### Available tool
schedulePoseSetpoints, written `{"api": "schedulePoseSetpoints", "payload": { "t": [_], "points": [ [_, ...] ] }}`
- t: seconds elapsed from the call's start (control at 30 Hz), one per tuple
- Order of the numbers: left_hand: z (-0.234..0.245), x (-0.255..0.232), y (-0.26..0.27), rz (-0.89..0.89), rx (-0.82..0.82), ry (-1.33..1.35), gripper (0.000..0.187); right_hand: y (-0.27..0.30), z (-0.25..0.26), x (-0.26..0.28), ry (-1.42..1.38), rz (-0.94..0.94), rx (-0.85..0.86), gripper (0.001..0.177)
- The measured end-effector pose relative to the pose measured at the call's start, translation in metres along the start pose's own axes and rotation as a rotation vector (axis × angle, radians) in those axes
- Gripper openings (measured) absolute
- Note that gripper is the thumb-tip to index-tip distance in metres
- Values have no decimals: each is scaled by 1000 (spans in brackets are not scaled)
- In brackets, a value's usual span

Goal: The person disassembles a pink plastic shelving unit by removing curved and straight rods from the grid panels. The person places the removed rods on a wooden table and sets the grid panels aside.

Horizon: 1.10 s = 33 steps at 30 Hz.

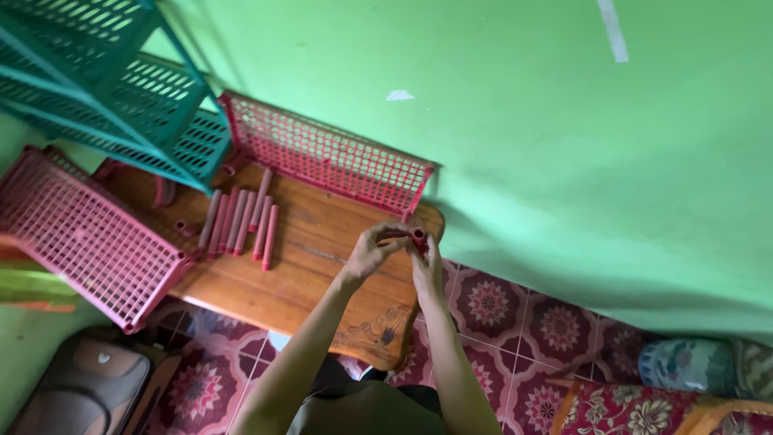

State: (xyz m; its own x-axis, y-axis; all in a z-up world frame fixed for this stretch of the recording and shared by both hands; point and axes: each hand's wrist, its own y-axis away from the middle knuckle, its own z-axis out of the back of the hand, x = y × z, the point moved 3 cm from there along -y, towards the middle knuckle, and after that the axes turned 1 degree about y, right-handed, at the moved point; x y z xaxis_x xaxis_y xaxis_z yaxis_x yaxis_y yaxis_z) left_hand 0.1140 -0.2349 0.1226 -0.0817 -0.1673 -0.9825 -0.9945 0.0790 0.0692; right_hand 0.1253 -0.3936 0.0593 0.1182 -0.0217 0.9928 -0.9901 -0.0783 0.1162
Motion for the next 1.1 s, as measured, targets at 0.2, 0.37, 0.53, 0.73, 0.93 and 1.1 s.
{"api": "schedulePoseSetpoints", "payload": {
  "t": [0.2, 0.37, 0.53, 0.73, 0.93, 1.1],
  "points": [
    [10, -35, 56, -210, -111, -220, 45, 22, -23, -10, 127, 144, 59, 42],
    [44, -56, 102, -329, -170, -318, 43, 50, -64, -16, 6, 211, 113, 41],
    [104, -51, 146, -393, -167, -386, 20, 91, -126, -35, 180, 261, 64, 43],
    [195, -20, 197, -217, -282, -344, 18, 144, -205, -41, -22, -69, 200, 47],
    [263, -5, 249, -86, -415, -344, 21, 169, -274, -27, -6, -179, 314, 51],
    [299, 4, 263, -55, -551, -199, 22, 169, -315, -27, 16, -202, 387, 50]
  ]
}}
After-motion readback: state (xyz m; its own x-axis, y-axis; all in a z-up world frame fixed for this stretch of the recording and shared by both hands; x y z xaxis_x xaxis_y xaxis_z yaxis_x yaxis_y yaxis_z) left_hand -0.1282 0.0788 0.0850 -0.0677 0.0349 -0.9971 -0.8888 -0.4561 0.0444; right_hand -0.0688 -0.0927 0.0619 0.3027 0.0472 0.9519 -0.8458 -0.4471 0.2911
